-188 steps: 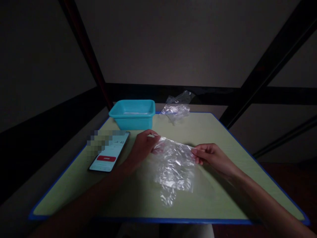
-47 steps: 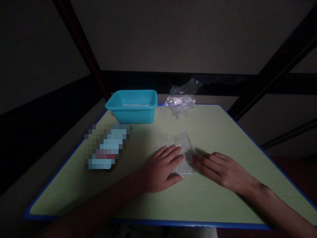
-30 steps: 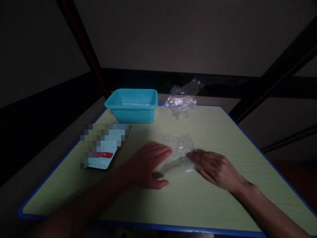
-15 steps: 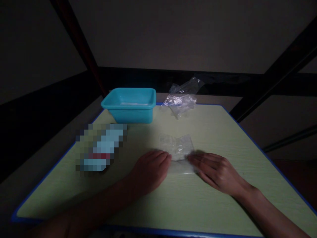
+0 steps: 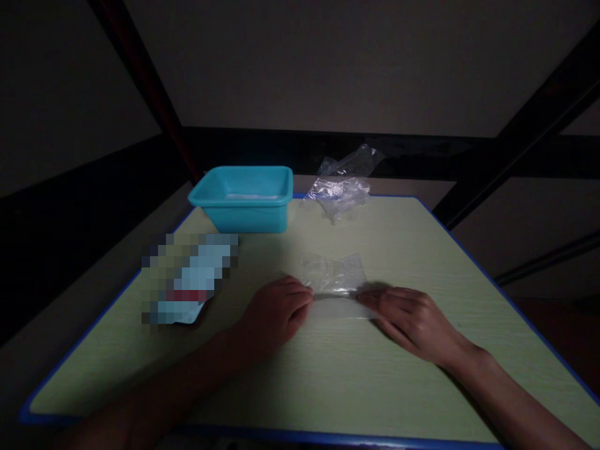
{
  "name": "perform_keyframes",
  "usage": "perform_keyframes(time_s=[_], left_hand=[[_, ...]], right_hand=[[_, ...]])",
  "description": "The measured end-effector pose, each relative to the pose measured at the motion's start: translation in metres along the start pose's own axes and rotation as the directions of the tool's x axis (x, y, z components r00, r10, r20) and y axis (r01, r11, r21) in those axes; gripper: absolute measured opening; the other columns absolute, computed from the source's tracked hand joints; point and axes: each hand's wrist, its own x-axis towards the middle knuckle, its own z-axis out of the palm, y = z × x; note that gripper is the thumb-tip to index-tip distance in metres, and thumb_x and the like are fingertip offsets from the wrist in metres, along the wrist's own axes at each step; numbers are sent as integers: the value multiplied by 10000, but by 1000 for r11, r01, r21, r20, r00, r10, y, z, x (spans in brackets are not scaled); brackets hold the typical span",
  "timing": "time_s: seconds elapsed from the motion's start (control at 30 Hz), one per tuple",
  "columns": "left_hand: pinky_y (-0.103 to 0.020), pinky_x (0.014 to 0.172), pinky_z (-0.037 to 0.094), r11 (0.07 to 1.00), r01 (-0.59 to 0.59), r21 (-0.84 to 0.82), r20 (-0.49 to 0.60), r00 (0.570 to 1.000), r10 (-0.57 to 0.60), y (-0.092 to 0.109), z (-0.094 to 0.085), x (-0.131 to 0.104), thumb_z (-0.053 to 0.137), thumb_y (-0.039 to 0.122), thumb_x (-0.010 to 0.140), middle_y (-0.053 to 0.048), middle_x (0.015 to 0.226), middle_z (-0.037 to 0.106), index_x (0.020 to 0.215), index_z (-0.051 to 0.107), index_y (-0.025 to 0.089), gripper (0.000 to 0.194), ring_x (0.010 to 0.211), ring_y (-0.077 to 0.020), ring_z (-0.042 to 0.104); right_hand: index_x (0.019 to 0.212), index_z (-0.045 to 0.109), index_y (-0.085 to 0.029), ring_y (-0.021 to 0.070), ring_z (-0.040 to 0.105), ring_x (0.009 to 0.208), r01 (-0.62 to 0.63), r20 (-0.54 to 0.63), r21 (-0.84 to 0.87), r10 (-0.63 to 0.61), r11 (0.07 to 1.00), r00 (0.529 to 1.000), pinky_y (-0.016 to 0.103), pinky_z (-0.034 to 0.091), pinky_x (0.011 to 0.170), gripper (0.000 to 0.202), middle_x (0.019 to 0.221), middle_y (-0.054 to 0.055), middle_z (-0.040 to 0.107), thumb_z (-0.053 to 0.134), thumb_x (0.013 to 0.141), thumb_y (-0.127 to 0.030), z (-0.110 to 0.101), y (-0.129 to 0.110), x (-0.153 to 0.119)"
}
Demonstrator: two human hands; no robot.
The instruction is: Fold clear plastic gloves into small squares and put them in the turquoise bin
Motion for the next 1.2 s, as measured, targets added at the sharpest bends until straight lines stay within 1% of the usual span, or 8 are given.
perform_keyframes(time_s=[0.17, 0.3, 0.4, 0.47, 0.6, 0.8, 0.97, 1.2], left_hand=[[-264, 683, 480, 970, 205, -129, 94, 976, -194, -1, -7, 8, 476, 95, 764, -41, 745, 691, 711, 669, 156, 210, 723, -155, 620], [-204, 552, 388, 878, 424, -222, 243, 896, -371, -8, -14, 21, 461, 148, 734, 12, 604, 609, 616, 629, 135, 206, 592, -121, 556], [-200, 457, 238, 817, 531, -224, 358, 825, -438, -16, -17, 31, 463, 206, 713, 64, 426, 352, 420, 429, 144, 302, 445, -72, 357], [-208, 448, 195, 769, 596, -229, 397, 779, -486, -20, -19, 35, 485, 236, 691, 71, 413, 285, 397, 370, 152, 327, 436, -64, 298], [-195, 497, 292, 674, 687, -273, 431, 713, -553, -23, -22, 40, 507, 221, 656, 50, 464, 484, 493, 553, 134, 191, 507, -96, 457], [-196, 553, 372, 642, 706, -300, 401, 704, -586, -21, -21, 41, 501, 168, 653, 15, 543, 614, 517, 593, 134, 168, 563, -116, 559], [-203, 556, 424, 538, 721, -437, 356, 688, -632, -21, -16, 38, 596, 154, 609, 19, 573, 614, 618, 572, 137, 30, 568, -118, 584], [-219, 548, 464, 468, 709, -528, 385, 690, -613, -25, -23, 27, 676, 103, 510, -6, 727, 635, 801, 558, 128, 315, 604, -125, 600]], right_hand=[[879, 624, -136, 149, 612, 570, -158, 83, 83, 152, 984, 985, 263, 463, 524, 356, 684, 56, 658, 286, 944, -225, -2, 2, 1], [702, 570, -168, 115, 509, 451, -351, 185, 176, 319, 920, 929, 242, 365, 460, 381, 536, -2, 528, 294, 937, -288, -9, 6, 10], [596, 480, -191, 93, 386, 413, -502, 321, 286, 412, 816, 853, 239, 298, 433, 388, 478, -40, 388, 322, 908, -358, -13, 13, 23], [573, 448, -198, 90, 355, 439, -576, 401, 387, 431, 720, 808, 237, 285, 435, 383, 493, -43, 365, 348, 879, -404, -13, 21, 32], [553, 470, -192, 96, 387, 462, -676, 500, 535, 456, 507, 737, 246, 305, 448, 359, 494, -31, 422, 437, 801, -451, -5, 37, 41], [564, 558, -175, 95, 410, 423, -740, 535, 604, 538, 297, 652, 246, 309, 416, 268, 474, -10, 502, 548, 699, -406, 11, 44, 39], [511, 546, -170, 94, 418, 429, -726, 495, 616, 568, 304, 658, 256, 323, 450, 278, 460, 2, 512, 514, 705, -367, 19, 41, 40], [497, 533, -176, 103, 422, 430, -726, 458, 601, 601, 334, 655, 256, 326, 462, 272, 445, -8, 503, 513, 683, -373, 18, 38, 43]])
